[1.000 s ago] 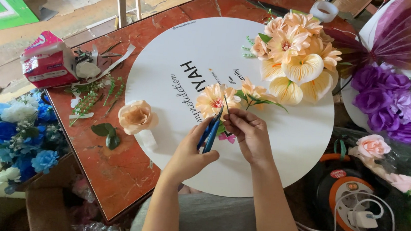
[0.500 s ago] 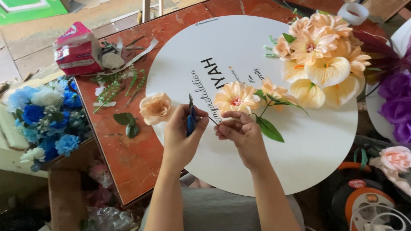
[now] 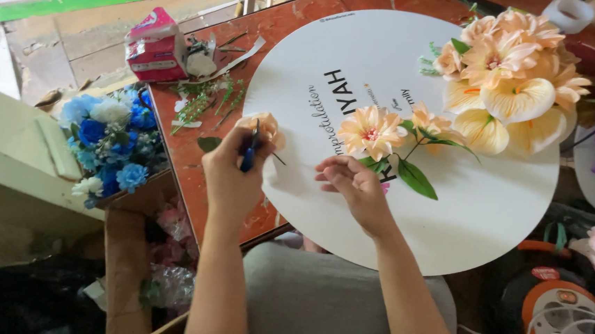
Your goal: The person arranges artificial flowers on a white circular board. They use pliers to trim stems and adjust petals, then place the flowers and leaves onto the board to form a decorative arrangement.
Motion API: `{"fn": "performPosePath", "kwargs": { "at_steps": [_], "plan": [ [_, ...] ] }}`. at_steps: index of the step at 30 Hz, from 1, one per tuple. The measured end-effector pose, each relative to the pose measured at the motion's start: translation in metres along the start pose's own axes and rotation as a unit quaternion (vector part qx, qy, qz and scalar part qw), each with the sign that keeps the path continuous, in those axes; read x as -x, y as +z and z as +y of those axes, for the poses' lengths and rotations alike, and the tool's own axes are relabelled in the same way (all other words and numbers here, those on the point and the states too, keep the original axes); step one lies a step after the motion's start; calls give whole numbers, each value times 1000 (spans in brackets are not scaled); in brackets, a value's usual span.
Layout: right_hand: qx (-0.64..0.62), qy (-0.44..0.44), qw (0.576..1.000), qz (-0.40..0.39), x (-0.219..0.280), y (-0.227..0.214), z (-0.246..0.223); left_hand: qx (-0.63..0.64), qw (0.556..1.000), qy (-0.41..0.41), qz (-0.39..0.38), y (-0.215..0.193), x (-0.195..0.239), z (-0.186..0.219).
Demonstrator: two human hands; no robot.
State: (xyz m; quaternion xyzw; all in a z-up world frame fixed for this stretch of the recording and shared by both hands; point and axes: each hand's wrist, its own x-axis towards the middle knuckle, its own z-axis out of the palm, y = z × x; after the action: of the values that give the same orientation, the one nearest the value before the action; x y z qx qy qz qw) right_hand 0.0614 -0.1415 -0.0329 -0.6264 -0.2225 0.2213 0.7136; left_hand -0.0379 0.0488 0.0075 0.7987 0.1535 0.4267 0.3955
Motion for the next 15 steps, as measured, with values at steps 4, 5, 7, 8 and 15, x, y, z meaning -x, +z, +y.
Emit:
{"fn": "performPosePath", "kwargs": {
  "at_steps": [4, 5, 7, 8, 15],
  "plan": [
    [42, -2, 999, 21, -6, -14, 11, -93, 995, 20, -8, -13, 12, -28],
    [54, -4, 998, 24, -7, -15, 12, -104, 994, 31, -18, -14, 16, -35],
    [64, -5, 998, 28, -6, -16, 12, -117, 992, 42, -29, -10, 23, -57],
    [82, -11, 996, 26, -6, -15, 11, -143, 987, 62, -28, -5, 25, -71],
    [161, -30, 986, 18, -3, -12, 9, -252, 958, 123, -50, 15, 23, -105]
  ]
}}
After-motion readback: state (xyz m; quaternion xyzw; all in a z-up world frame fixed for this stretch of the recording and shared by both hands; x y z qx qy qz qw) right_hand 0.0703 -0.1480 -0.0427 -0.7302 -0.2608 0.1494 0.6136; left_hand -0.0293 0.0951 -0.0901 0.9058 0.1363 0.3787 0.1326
